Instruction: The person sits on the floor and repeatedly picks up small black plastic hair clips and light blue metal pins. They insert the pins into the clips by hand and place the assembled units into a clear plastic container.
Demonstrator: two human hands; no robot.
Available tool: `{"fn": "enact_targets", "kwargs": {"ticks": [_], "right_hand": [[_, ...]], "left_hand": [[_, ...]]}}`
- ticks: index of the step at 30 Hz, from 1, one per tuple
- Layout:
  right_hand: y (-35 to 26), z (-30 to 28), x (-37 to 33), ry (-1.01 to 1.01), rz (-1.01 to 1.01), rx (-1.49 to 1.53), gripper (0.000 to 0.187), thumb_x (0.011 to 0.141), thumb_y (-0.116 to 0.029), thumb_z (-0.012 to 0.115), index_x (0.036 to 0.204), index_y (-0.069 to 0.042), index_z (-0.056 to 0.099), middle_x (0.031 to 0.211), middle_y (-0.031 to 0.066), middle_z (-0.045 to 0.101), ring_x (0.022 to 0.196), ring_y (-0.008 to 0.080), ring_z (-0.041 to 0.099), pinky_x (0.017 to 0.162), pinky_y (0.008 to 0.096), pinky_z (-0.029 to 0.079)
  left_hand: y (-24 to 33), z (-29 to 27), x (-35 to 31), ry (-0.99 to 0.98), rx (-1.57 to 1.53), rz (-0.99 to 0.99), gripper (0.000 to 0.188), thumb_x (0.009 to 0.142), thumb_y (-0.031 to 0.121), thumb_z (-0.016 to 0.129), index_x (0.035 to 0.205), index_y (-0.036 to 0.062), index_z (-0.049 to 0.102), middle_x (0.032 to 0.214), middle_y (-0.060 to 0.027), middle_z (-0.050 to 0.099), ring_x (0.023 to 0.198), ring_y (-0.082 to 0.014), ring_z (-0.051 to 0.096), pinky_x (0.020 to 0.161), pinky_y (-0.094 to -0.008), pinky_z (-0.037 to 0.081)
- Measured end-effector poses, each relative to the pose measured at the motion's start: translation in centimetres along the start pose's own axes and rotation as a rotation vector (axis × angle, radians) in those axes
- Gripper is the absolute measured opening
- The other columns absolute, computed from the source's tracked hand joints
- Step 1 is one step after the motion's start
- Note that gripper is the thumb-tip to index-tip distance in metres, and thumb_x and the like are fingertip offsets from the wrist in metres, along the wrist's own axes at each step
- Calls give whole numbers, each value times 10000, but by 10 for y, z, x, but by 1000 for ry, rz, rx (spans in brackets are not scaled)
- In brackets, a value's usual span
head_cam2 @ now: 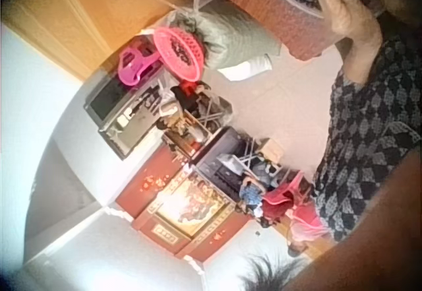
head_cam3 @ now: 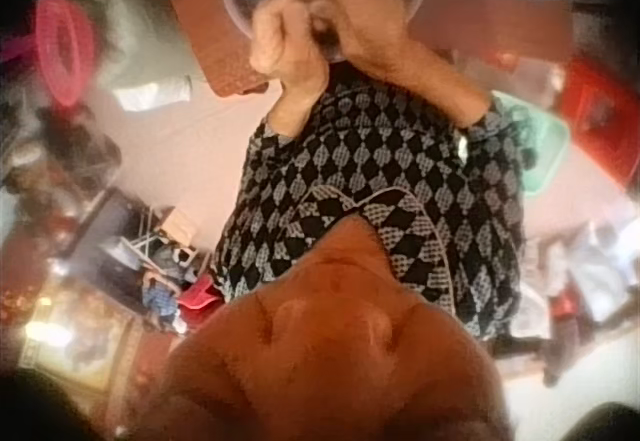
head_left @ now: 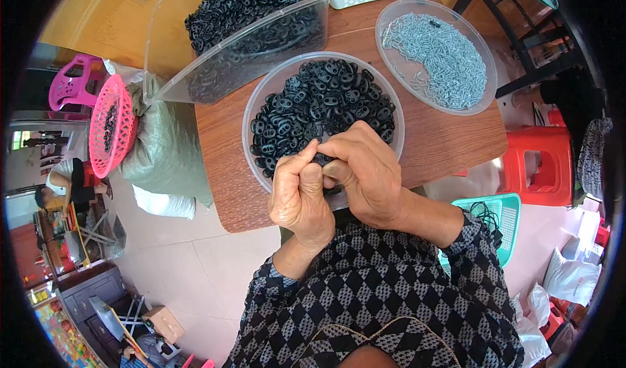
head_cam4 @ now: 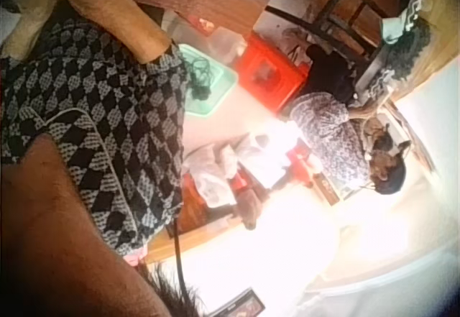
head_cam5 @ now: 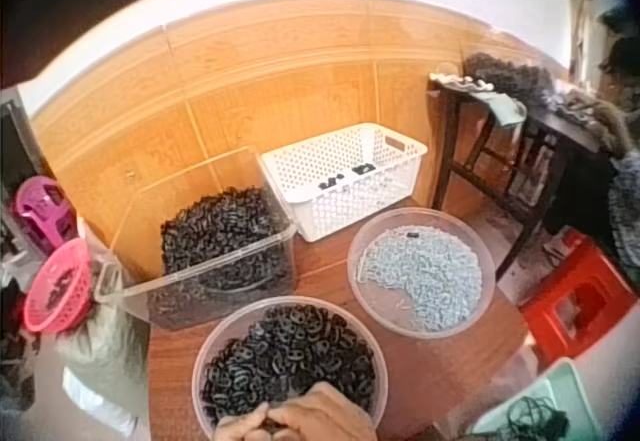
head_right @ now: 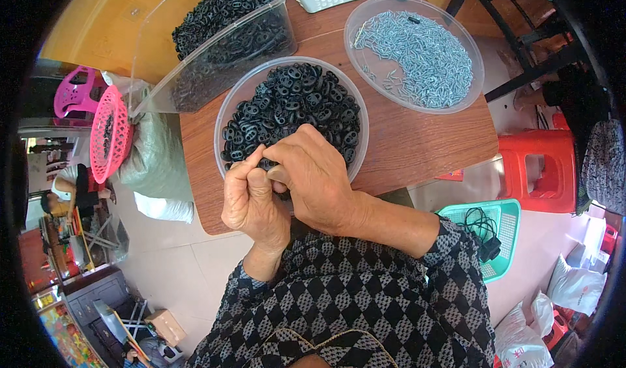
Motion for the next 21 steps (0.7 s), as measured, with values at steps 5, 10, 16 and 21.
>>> {"fn": "enact_targets", "kwargs": {"ticks": [5, 10, 16, 21], "right_hand": [[2, -6, 5, -34, 45, 9, 210, 694, -3, 600, 897, 12, 553, 808, 117, 554, 712, 290, 518, 643, 374, 419], [14, -21, 19, -98, 242, 81, 152, 738, -26, 603, 888, -25, 585, 799, 110, 560, 730, 263, 536, 662, 358, 437], [91, -93, 101, 49, 126, -255, 182, 744, -105, 584, 886, -6, 640, 786, 165, 632, 719, 238, 612, 660, 314, 477], [181, -117, 184, 157, 179, -714, 158, 730, -76, 514, 738, 64, 585, 786, 272, 599, 775, 401, 593, 682, 454, 456]], "left_hand": [[12, 0, 7, -56, 171, -104, 219, 882, -15, 489, 1056, -55, 615, 907, -58, 613, 740, -72, 517, 644, -198, 440], [13, -8, 15, -188, 6, -297, 232, 903, 27, 499, 1118, -39, 555, 871, -86, 626, 722, -97, 568, 664, -227, 478], [139, -84, 24, 29, -179, 1166, 372, 921, 279, 434, 1090, -50, 474, 1138, -187, 479, 972, -279, 512, 823, -366, 440], [208, -74, 15, 218, -231, 1798, 419, 951, 237, 405, 1276, -26, 400, 1366, -157, 382, 1225, -257, 407, 1032, -361, 354]]}}
Point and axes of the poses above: each hand's wrist, its own x-axis towards the middle knuckle, its own z-axis out of the palm, y = z × x, the point moved 4 cm from there along x, towards the middle knuckle
